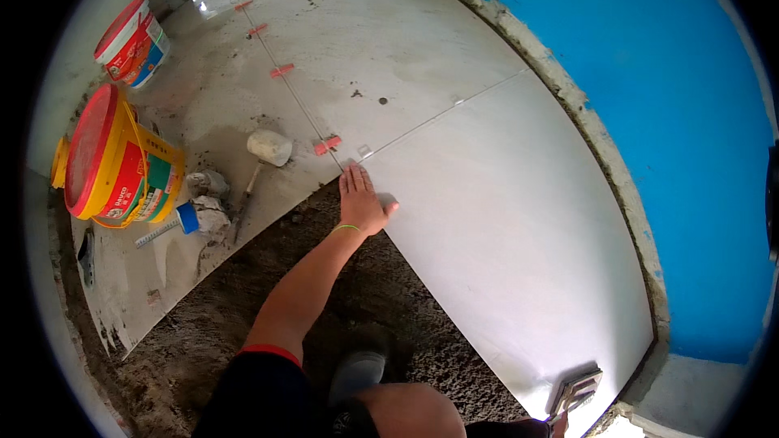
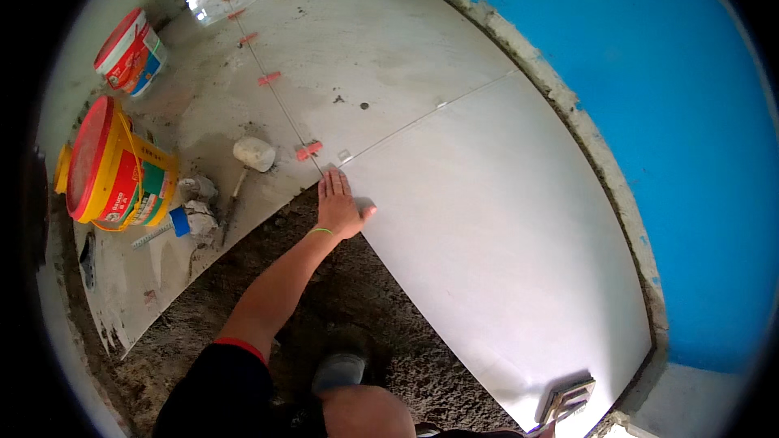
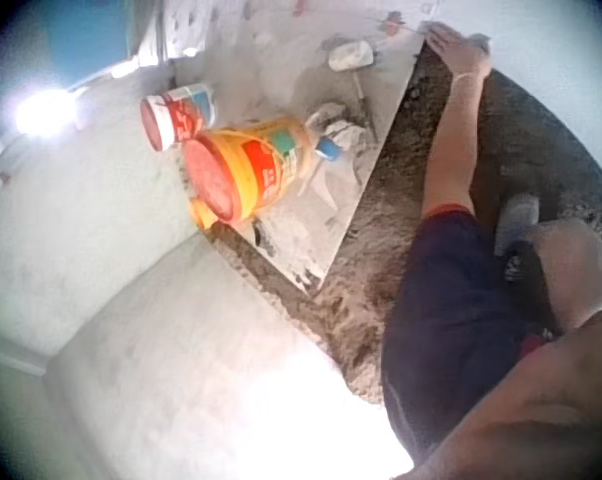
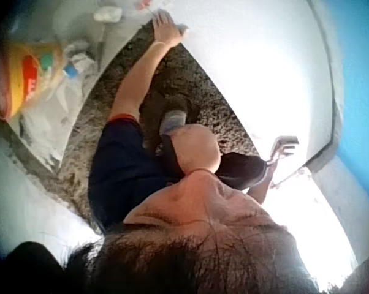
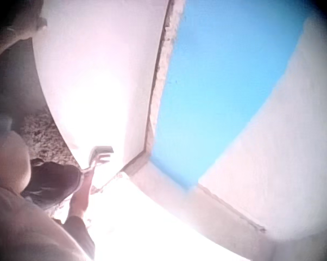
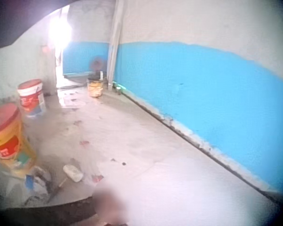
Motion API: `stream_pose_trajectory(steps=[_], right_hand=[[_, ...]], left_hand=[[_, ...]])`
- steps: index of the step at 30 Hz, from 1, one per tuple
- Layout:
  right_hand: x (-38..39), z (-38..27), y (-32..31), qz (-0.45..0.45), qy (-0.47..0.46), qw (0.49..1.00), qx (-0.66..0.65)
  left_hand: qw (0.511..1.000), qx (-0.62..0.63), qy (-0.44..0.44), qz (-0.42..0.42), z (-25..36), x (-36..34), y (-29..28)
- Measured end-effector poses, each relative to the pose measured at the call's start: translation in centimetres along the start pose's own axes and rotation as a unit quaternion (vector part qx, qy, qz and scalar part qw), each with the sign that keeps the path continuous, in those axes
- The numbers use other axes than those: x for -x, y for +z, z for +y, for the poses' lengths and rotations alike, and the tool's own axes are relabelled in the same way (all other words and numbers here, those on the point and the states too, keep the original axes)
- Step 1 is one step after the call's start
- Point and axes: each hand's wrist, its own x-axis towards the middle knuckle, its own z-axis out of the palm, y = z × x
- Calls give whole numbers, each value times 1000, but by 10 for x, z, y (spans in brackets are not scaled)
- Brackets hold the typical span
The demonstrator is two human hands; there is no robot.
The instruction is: The person places a large tile onto a bed of mortar, taps it to level it with a trowel, checks the alignment using a tape measure, and adjusts its position by hand.
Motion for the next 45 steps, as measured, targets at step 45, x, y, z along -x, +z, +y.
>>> stream_pose_trajectory(steps=[45], right_hand=[[68, -257, 201, 131, -347, 925, 79]], left_hand=[[979, 94, 38, 179, 83, -82, 25]])
